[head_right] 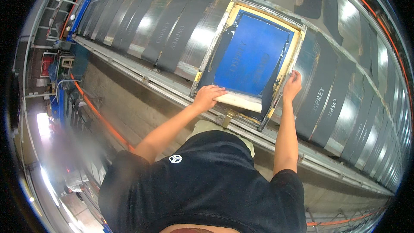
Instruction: The person uses a white squeegee to spread blue ink across a screen printing frame. They repeatedly pull the ink across the mesh and then lift the frame to reveal the printed design on a dark surface below.
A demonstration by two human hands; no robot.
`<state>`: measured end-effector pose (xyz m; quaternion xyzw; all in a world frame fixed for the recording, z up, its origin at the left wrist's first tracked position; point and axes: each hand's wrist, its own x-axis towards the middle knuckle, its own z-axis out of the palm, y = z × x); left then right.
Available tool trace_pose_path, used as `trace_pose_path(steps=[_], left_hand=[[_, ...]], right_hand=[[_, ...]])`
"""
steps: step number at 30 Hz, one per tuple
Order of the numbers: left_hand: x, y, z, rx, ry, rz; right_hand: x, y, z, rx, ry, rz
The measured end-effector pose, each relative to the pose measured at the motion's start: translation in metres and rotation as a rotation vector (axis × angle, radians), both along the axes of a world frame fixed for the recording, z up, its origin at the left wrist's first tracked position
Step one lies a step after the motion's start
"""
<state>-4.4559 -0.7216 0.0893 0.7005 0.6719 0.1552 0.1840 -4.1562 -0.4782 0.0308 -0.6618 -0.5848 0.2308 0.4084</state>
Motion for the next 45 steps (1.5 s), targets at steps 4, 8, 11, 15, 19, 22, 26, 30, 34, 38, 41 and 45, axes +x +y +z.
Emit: trace_pose_path(steps=[4,8,11,15,19,22,26,30,34,38,41,45], left_hand=[[-0.003,-0.010,-0.009,0.095,-0.011,0.008],[-0.007,-0.020,-0.002,0.119,0.050,-0.034],[-0.008,-0.038,0.002,0.081,0.047,-0.088],[-0.009,-0.052,-0.002,0.074,0.084,-0.140],[-0.014,-0.024,-0.010,0.118,0.094,-0.150],[-0.020,0.027,-0.018,0.163,0.097,-0.142],[-0.037,0.121,-0.026,0.216,0.114,-0.108],[-0.060,0.216,-0.027,0.203,0.059,-0.107],[-0.067,0.299,0.007,0.091,0.001,-0.124],[-0.067,0.332,0.002,0.052,-0.041,-0.112],[-0.059,0.303,-0.013,0.045,0.019,-0.066],[-0.043,0.193,-0.016,0.021,0.041,-0.129]], right_hand=[[0.001,0.007,-0.015,-0.175,-0.075,0.003],[0.004,0.012,-0.024,0.008,-0.033,-0.026],[0.001,0.009,-0.016,-0.062,-0.010,-0.046],[-0.005,0.005,-0.004,-0.127,-0.065,-0.047],[0.000,0.006,-0.004,-0.102,-0.027,-0.055],[0.010,0.009,-0.016,-0.026,-0.065,-0.020],[0.009,0.004,0.005,-0.197,-0.370,0.055],[-0.013,0.024,0.049,0.020,-0.483,0.237],[-0.062,0.084,0.104,0.107,-0.451,0.549],[-0.085,0.133,0.072,-0.124,-0.601,0.668],[-0.080,0.101,0.042,0.021,-0.531,0.611],[-0.058,-0.014,0.049,-0.079,-0.443,0.615]])
